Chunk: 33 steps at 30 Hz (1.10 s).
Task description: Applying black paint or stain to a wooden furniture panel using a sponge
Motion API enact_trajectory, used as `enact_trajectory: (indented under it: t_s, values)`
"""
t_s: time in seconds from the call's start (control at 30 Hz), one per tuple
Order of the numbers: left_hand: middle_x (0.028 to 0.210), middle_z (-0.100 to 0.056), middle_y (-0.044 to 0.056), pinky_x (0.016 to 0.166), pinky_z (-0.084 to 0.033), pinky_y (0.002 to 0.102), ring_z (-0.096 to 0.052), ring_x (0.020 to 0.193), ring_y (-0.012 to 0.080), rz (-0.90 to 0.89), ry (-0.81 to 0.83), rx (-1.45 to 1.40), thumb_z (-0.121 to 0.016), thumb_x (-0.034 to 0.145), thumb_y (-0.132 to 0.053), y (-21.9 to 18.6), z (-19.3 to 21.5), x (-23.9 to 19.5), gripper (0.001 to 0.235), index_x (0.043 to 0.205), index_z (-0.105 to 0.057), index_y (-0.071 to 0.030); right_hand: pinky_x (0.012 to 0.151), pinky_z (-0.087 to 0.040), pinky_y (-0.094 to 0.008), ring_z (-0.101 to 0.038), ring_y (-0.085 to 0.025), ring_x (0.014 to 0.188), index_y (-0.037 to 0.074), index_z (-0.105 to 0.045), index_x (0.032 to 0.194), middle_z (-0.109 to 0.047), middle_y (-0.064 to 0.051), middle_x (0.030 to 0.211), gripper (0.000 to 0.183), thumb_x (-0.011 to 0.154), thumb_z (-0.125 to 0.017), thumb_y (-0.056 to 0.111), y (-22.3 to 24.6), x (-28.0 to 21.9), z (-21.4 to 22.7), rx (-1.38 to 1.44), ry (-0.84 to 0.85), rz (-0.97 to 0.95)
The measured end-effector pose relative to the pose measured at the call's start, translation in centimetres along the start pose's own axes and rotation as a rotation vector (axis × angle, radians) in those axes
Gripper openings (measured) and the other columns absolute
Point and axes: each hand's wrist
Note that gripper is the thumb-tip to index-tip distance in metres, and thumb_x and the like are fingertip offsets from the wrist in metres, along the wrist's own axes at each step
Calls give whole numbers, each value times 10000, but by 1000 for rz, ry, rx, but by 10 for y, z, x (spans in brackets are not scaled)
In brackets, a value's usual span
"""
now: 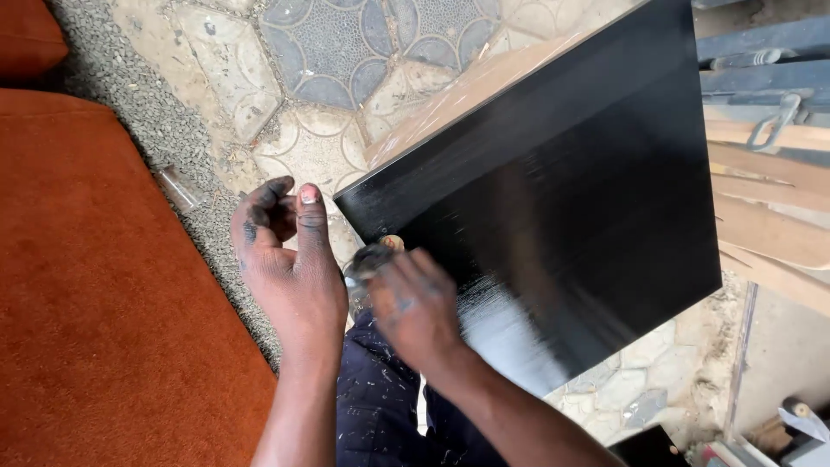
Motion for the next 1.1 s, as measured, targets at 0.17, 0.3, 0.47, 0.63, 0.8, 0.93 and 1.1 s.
enact_trajectory:
  t_s: [0.17, 0.3, 0.47, 0.63, 0.8, 0.93, 1.1]
  values:
    - [1060, -631, 188, 955, -519, 449, -669, 999, 331, -59, 40, -14, -696, 1066, -211, 3, 0, 7, 264, 1191, -657, 19, 680, -542, -433, -663, -353, 775, 99, -700, 938, -621, -106, 824, 254, 828, -869, 254, -189, 62, 85, -400, -190, -87]
    - [1190, -659, 82, 918, -507, 315, -629, 1032, 189, -9, 66, 47, -577, 1073, -278, 12, 12, 3, 298, 1230, -663, -40, 688, -529, -352, -651, -164, 826, 43, -745, 1128, -711, -58, 962, 162, 1048, -829, 156, -398, 135, 204, -342, -228, -245]
    - [1139, -669, 39, 957, -491, 303, -627, 1066, 160, 67, 4, 2, -540, 1080, -312, 22, 15, 5, 290, 1170, -672, -70, 637, -494, -310, -575, -102, 771, 146, -632, 907, -638, 21, 864, 116, 1013, -672, 123, -282, 120, 113, 163, -403, -429]
    - [1124, -675, 55, 973, -508, 292, -622, 1102, 149, 92, -28, -154, -492, 1091, -280, 11, 2, 8, 270, 1161, -654, -76, 565, -494, -429, -639, -303, 686, 135, -652, 980, -656, -93, 848, 275, 804, -800, 287, -25, 44, 19, -208, 43, -364]
    - [1429, -620, 117, 1149, -394, 338, -578, 1358, 207, 87, 240, -102, -462, 1053, -379, 3, 2, 17, 485, 1404, -493, -46, 625, -392, -482, -491, -333, 691, 104, -573, 729, -560, -117, 731, 182, 906, -561, 65, -73, 72, 44, -338, -36, 106]
    - [1524, -535, 175, 1154, -364, 361, -511, 1423, 259, 130, 372, -27, -366, 1052, -443, 19, 1, 24, 628, 1480, -440, 11, 699, -466, -518, -628, -418, 808, 12, -658, 1021, -675, -190, 940, 205, 893, -782, 113, -252, 123, 135, -397, -205, -44]
    - [1525, -517, 200, 1187, -351, 358, -492, 1453, 266, 168, 246, -260, -323, 1050, -491, 34, 4, 18, 640, 1432, -455, 6, 699, -495, -294, -603, -96, 840, 107, -682, 1009, -685, 9, 956, 218, 902, -787, -52, -423, 188, 196, 62, -293, -294]
Point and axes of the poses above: each hand's wrist, its own x-axis towards the middle knuckle, its own z-axis out of the back of the hand, y = z × x
